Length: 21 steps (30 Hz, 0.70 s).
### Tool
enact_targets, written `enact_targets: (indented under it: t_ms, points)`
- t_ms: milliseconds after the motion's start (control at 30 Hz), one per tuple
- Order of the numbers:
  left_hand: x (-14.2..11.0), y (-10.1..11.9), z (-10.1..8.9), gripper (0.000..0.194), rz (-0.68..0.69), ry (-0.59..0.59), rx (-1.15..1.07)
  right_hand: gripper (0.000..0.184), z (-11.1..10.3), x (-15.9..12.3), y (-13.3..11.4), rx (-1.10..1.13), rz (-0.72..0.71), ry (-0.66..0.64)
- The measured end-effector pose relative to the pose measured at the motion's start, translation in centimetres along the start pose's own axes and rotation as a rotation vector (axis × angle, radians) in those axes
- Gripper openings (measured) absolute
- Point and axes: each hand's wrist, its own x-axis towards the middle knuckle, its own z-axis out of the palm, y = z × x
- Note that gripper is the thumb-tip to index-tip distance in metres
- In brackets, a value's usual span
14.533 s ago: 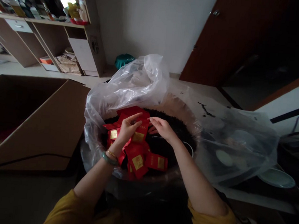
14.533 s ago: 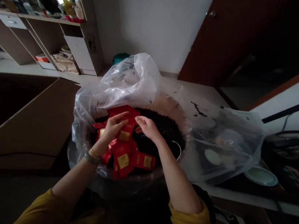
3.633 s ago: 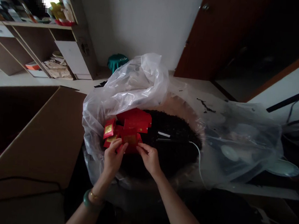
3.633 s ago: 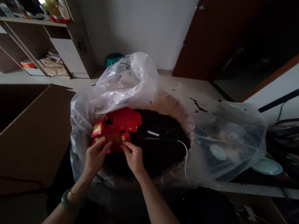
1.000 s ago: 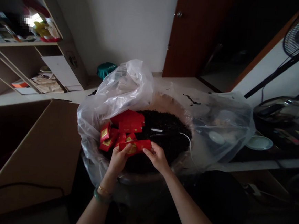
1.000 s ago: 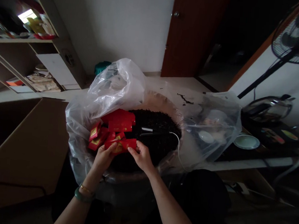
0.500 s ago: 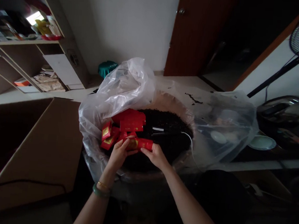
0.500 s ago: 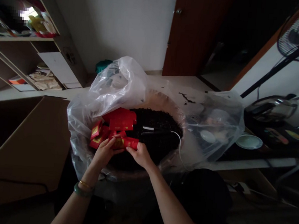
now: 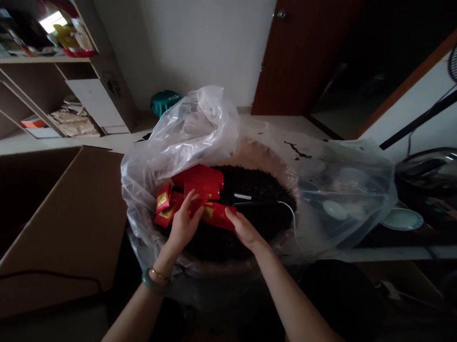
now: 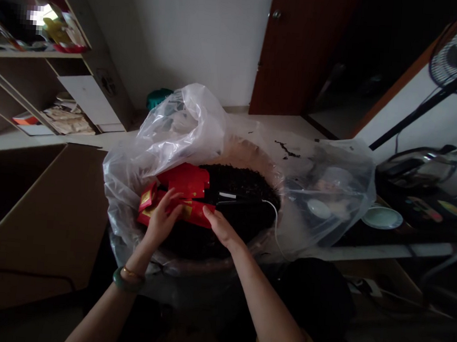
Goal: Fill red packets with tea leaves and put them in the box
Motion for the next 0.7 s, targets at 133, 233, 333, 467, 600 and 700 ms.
enact_targets:
  t_ms: [133,233,333,467,600,700]
  points:
    - [-1.3,0.4,0.2,0.066,0.462,-0.082,0.65,0.064,0.1,0.2,-1.3,-0.174,-0.006,-0.092]
    - [-1.6,0.0,0.6,0.068,0.564,-0.183,0.836,0.069,0.7,0.4,-2.0,-0.269,0.011,-0.137]
    - [-1.3,-0.9,0.8,0.067,0.581,-0.179,0.827,0.071,1.2,0.8,-2.1,-0.332,-0.002,-0.145]
    - [-0.8,-1.6,0.6,0.064,0.572,-0.188,0.772,0.064,1.3,1.4,-1.5,-0.251,0.026,-0.13]
    - [-0.5,-1.8,0.2,0.061,0.538,-0.174,0.738,0.063,1.4,1.7,-1.1,-0.138,0.037,-0.124]
    - [-0.5,-1.8,0.1,0.062,0.555,-0.167,0.714,0.067,1.5,1.6,-1.2,-0.175,0.053,-0.19]
